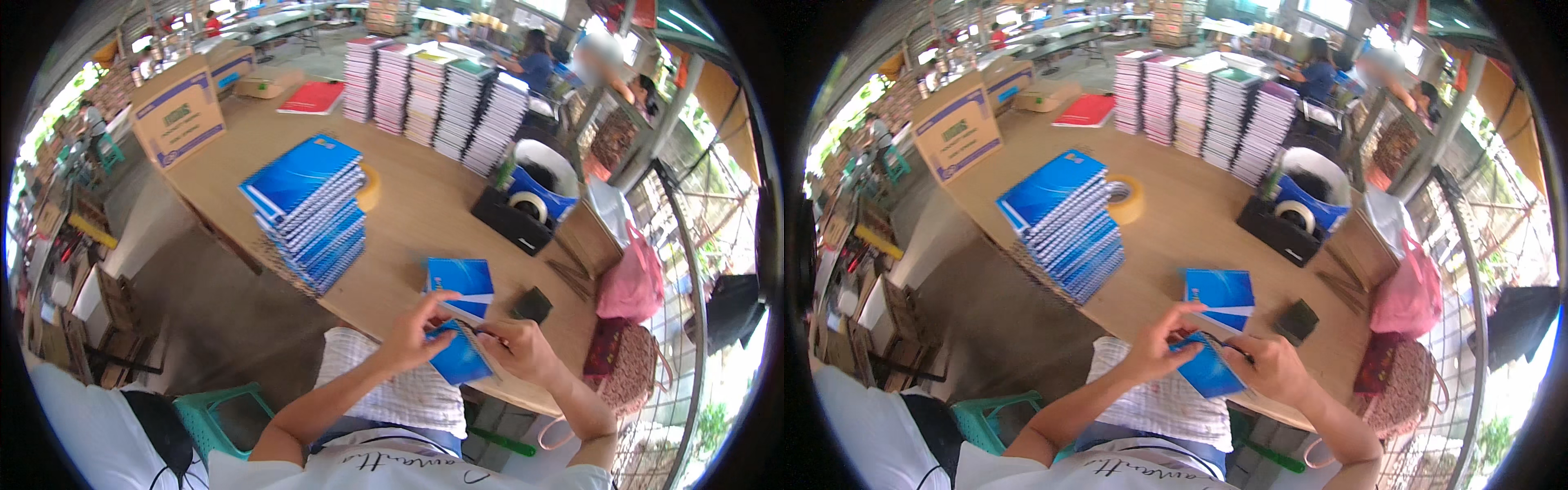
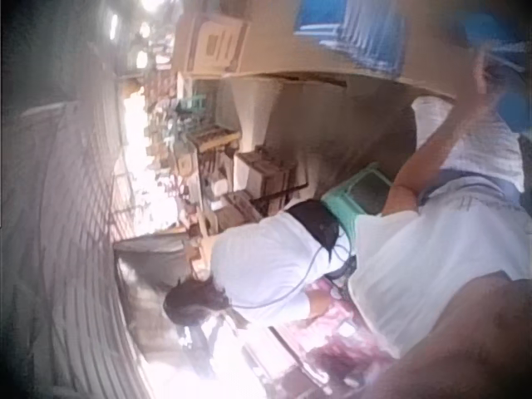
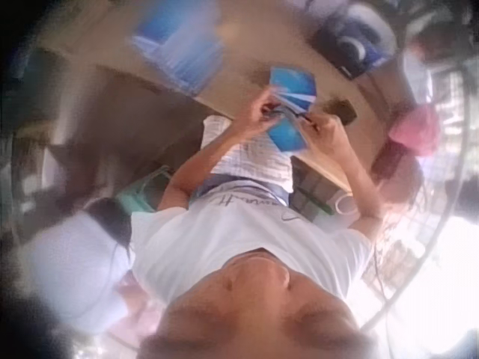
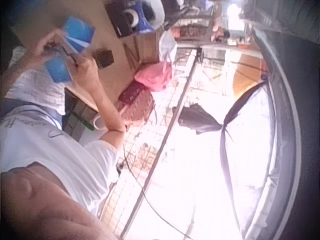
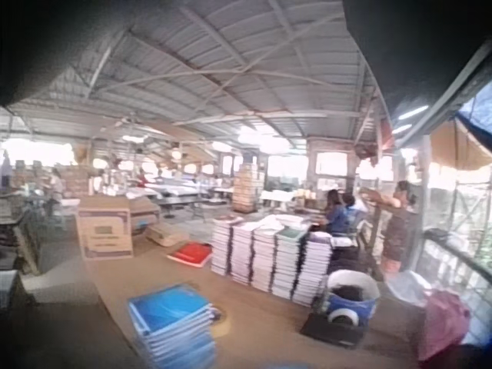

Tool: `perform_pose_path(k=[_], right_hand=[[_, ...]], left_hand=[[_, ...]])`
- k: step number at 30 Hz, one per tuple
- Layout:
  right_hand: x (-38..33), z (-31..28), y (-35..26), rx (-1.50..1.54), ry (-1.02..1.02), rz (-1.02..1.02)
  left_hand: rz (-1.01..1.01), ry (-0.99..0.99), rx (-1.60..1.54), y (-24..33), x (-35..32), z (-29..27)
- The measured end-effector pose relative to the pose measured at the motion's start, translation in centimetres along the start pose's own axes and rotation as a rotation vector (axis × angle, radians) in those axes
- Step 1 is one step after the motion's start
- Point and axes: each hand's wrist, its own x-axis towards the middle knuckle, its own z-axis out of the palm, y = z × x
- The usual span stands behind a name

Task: The person takes blue notebooks one by one from a stack, applies a plastic binding strip to the spine, and secures the binding using a pair of pliers before placing the finished notebook onto a growing stack.

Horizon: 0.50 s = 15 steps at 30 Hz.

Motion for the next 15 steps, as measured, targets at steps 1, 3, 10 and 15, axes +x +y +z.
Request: perform_pose_path(k=[1, 3, 10, 15], right_hand=[[-0.4, 0.3, 0.2, 0.020, 0.108, -0.054], [-0.4, -0.2, 0.7, 0.056, 0.327, -0.093], [-3.3, -0.3, 4.0, -0.023, 0.519, 0.083], [-4.3, 7.1, 8.3, -0.099, 0.428, 0.118]], left_hand=[[-0.001, -0.009, 0.020, 0.8, 0.1, -0.5], [-0.006, -0.021, 0.056, 3.5, -0.1, -1.4], [0.351, 0.714, 0.354, 16.1, 4.6, -16.5], [0.113, 0.708, 0.715, 13.7, 5.9, -23.9]])
